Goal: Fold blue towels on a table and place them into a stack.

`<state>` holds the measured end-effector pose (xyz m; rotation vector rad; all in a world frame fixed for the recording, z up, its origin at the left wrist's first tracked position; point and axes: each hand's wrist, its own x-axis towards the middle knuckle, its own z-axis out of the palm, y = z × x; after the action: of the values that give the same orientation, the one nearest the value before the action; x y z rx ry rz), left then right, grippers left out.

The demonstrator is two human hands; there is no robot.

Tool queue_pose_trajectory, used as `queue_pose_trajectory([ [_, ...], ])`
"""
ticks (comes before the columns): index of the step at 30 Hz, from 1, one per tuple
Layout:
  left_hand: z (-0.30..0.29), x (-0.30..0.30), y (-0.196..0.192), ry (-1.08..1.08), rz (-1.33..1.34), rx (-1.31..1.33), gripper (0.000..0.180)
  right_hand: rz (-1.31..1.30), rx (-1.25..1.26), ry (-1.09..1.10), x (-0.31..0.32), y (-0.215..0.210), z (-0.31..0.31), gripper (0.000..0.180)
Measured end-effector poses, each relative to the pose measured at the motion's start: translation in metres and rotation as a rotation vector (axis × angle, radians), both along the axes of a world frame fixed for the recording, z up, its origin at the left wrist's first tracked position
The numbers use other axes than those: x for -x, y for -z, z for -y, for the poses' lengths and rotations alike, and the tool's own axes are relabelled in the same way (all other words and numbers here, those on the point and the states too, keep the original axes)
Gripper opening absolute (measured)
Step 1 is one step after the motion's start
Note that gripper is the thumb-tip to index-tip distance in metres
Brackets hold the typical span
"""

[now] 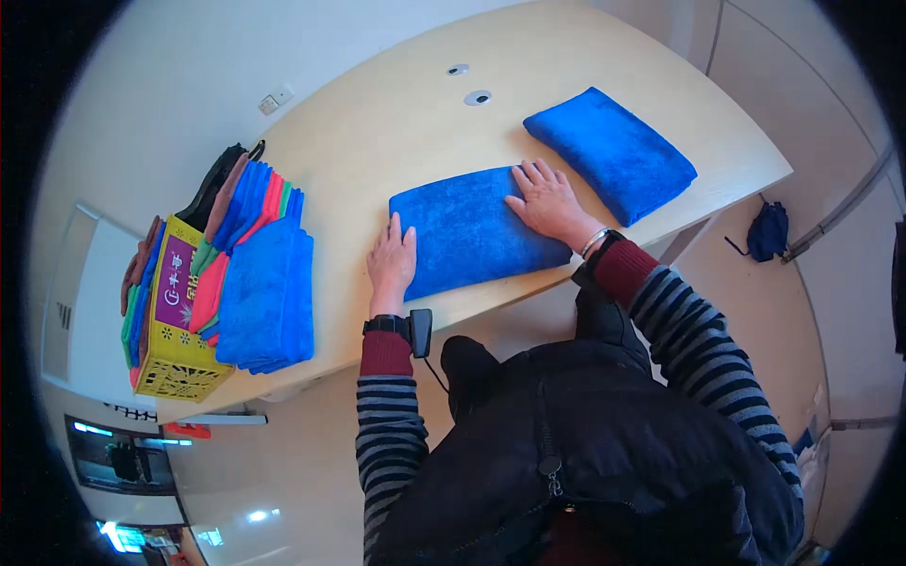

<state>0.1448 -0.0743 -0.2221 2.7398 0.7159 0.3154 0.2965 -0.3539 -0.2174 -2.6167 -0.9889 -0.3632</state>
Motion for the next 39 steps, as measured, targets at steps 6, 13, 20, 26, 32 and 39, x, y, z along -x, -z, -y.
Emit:
queue_pose_trajectory([
  [6, 0.014, 0.005, -0.008, 0.023, 0.104, -0.313, 0.056, 0.045, 0.133, 0.030, 0.007, -0.016, -0.008, 0.062],
  [13, 0.071, -0.041, -0.023, 0.449, 0.350, -0.211, 0.038, 0.028, -0.012, -0.312, 0.025, -0.007, -0.030, 0.059],
  [20, 0.061, -0.038, -0.001, 0.331, 0.247, -0.132, 0.053, 0.038, 0.159, -0.320, 0.010, 0.010, -0.039, 0.060],
  [26, 0.052, -0.036, -0.003, 0.239, 0.209, -0.118, 0.058, 0.019, 0.203, -0.274, 0.003, 0.001, -0.043, 0.057],
  [32, 0.047, -0.028, -0.010, 0.146, 0.169, -0.095, 0.061, 0.044, 0.144, -0.233, -0.018, 0.013, -0.030, 0.056],
  [39, 0.036, -0.011, -0.003, 0.037, 0.195, -0.107, 0.060, 0.086, 0.165, -0.180, -0.027, 0.021, -0.015, 0.055],
])
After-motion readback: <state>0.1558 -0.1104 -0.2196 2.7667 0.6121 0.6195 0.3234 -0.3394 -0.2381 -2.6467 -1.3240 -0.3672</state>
